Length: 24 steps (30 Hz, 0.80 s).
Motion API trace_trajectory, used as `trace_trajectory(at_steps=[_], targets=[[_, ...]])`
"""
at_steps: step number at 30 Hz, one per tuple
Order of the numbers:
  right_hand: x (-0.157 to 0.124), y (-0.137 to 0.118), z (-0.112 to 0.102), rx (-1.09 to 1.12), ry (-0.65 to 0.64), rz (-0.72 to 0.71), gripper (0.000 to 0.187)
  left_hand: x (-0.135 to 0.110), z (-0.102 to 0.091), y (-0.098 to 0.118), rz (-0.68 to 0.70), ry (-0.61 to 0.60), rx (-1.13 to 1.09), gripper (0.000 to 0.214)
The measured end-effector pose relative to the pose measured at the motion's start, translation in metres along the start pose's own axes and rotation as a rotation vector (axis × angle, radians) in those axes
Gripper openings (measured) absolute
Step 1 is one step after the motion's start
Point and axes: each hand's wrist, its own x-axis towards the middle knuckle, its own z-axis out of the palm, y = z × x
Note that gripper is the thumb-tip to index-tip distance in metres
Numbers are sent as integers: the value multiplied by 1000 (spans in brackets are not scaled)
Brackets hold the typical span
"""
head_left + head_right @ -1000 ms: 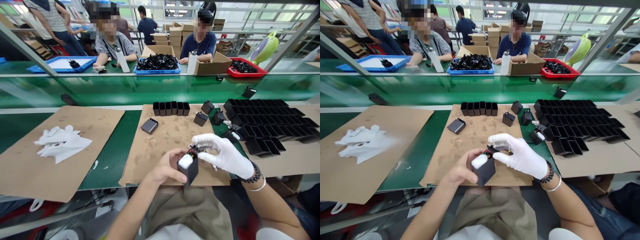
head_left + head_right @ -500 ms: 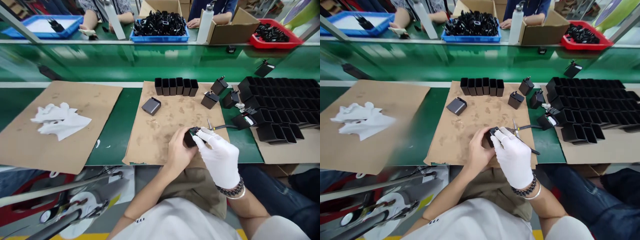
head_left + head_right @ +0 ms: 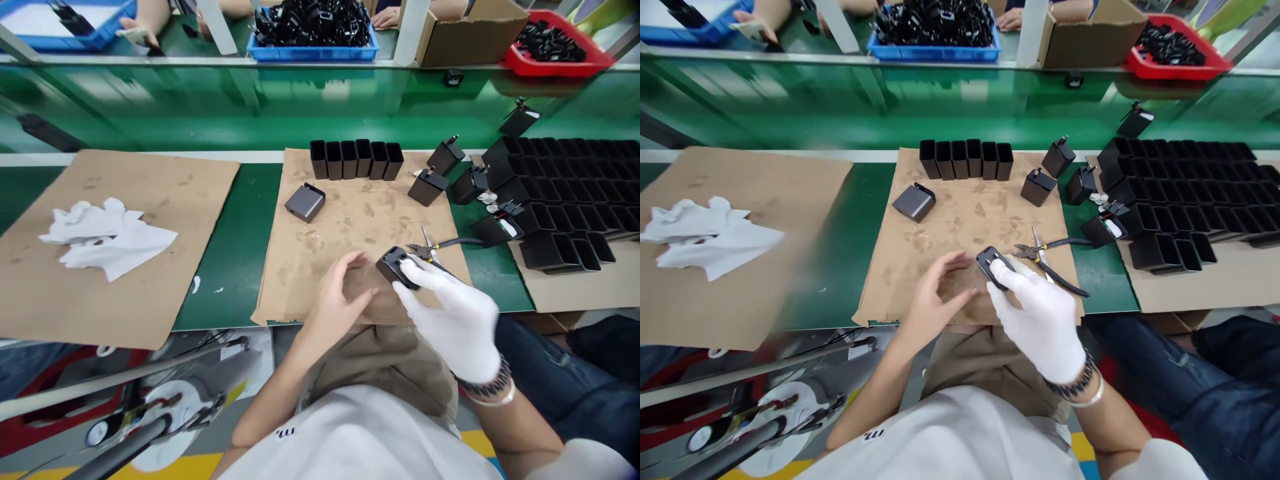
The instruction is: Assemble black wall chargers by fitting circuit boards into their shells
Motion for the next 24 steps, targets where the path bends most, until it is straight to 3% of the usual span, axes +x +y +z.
trace_trajectory(at_steps=[3, 6, 9, 13, 20, 24], targets=[[0, -3, 1, 9, -86, 27, 22, -7, -21, -2, -50, 64, -5, 45], [-5, 1, 19, 67, -122, -27, 18, -8, -26, -1, -85, 65, -63, 36], [-5, 10, 28, 172, -197, -34, 24, -1, -15, 1, -101, -20, -181, 36], [-1, 20, 19, 280, -249, -26, 27, 10, 3, 4, -97, -115, -234, 37], [-13, 11, 23, 108, -129, -83, 31, 11, 9, 7, -35, -88, -130, 40], [-13, -6, 23, -37, -154, -25, 28, 5, 12, 11, -53, -72, -61, 44]])
